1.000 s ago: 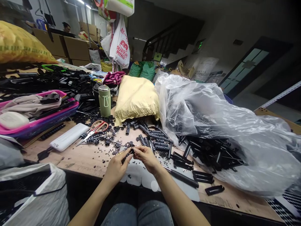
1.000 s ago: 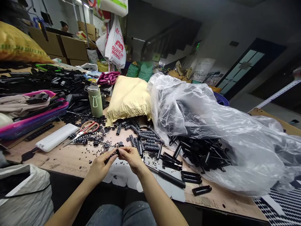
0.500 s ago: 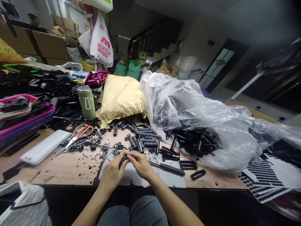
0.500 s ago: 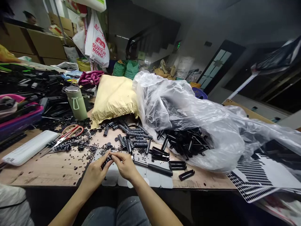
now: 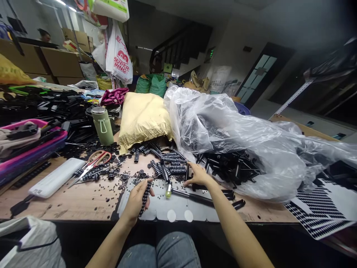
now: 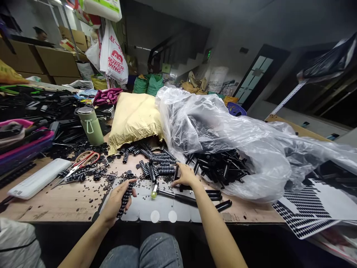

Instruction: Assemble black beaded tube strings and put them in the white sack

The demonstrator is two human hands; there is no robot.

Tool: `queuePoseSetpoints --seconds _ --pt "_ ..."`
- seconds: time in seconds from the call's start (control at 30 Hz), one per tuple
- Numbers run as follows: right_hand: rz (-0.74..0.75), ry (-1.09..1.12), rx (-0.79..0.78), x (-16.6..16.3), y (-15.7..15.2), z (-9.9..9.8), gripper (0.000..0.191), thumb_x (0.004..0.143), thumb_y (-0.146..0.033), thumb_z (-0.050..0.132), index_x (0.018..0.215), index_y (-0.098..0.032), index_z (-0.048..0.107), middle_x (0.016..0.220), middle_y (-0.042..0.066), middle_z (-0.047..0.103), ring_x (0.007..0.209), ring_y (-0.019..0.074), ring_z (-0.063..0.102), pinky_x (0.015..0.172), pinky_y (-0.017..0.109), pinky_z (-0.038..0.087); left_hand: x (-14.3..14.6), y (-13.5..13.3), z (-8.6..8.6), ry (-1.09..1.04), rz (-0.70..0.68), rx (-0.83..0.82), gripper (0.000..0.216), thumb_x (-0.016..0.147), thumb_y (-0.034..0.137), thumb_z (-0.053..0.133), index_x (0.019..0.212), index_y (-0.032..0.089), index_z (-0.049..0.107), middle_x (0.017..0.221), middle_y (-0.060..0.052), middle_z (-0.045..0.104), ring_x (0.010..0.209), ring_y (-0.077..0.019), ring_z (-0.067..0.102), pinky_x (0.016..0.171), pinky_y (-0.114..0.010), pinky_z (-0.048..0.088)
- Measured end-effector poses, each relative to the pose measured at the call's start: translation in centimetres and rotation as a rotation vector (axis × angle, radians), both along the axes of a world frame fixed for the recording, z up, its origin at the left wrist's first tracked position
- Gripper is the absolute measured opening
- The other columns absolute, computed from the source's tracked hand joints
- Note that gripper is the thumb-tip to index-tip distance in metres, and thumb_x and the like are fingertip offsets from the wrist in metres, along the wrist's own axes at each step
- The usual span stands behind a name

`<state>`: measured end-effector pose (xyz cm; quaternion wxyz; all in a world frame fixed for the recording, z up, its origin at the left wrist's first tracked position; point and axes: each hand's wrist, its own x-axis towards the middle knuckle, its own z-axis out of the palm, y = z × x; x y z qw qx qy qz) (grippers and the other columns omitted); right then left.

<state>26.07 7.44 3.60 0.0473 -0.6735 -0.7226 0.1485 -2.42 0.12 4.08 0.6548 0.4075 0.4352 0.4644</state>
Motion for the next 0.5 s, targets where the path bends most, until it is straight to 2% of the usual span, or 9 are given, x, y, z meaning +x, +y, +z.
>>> queuePoseSetpoints --seconds 0.1,0.2,0.27,0.33,0.4,0.5 --pt "0.047 0.032 -0.011 0.6 0.9 0.2 0.095 0.043 -0.046 0.076 0.125 -0.018 0.036 0.128 0.013 0.041 0.119 0.0296 0.035 0.098 0.045 0.026 0.0 0.1 0.3 -0.104 -0.002 -0.036 0.046 0.076 0.048 0.046 0.108 0.015 0.048 0.065 0.001 0.055 0.033 -0.0038 0.039 0.03 -0.016 0.026" --pt "0.071 0.092 0.086 -0.9 -0.3 0.9 0.099 0.048 -0.046 0.074 0.129 -0.013 0.028 0.13 0.016 0.034 0.123 0.0283 0.03 0.101 0.043 0.025 0.1 0.3 0.5 -0.152 0.003 -0.071 0.044 0.075 0.045 0.049 0.107 0.014 0.049 0.063 0.002 0.055 0.034 -0.0042 0.041 0.03 -0.016 0.028" --pt "0.153 0.2 0.19 -3.4 -2.2 1.7 0.101 0.048 -0.046 0.074 0.129 -0.012 0.024 0.132 0.017 0.029 0.125 0.0282 0.025 0.104 0.043 0.022 0.4 0.5 0.4 -0.159 0.031 -0.092 0.044 0.073 0.043 0.052 0.106 0.014 0.05 0.061 0.002 0.055 0.038 -0.0064 0.047 0.033 -0.016 0.032" --pt "0.31 0.34 0.234 -6.7 -4.6 2.4 0.102 0.048 -0.043 0.074 0.13 -0.014 0.021 0.134 0.015 0.025 0.127 0.028 0.021 0.106 0.042 0.021 0.9 0.7 0.3 -0.163 0.073 -0.11 0.045 0.071 0.042 0.056 0.106 0.013 0.051 0.059 0.002 0.054 0.043 -0.0093 0.052 0.037 -0.018 0.038" --pt "0.449 0.459 0.239 -9.9 -6.6 3.0 0.104 0.049 -0.031 0.074 0.132 -0.015 0.014 0.135 0.014 0.024 0.127 0.026 0.022 0.106 0.039 0.024 1.4 0.7 0.2 -0.175 0.103 -0.123 0.045 0.07 0.04 0.058 0.105 0.013 0.051 0.058 0.003 0.054 0.045 -0.0108 0.054 0.04 -0.02 0.042" --pt "0.511 0.533 0.237 -13.0 -8.1 3.1 0.104 0.048 -0.018 0.072 0.133 -0.017 0.012 0.134 0.013 0.027 0.126 0.0248 0.025 0.105 0.037 0.027 1.9 0.4 0.3 -0.186 0.126 -0.123 0.043 0.069 0.04 0.06 0.102 0.013 0.053 0.058 0.002 0.055 0.043 -0.0107 0.053 0.042 -0.022 0.044"
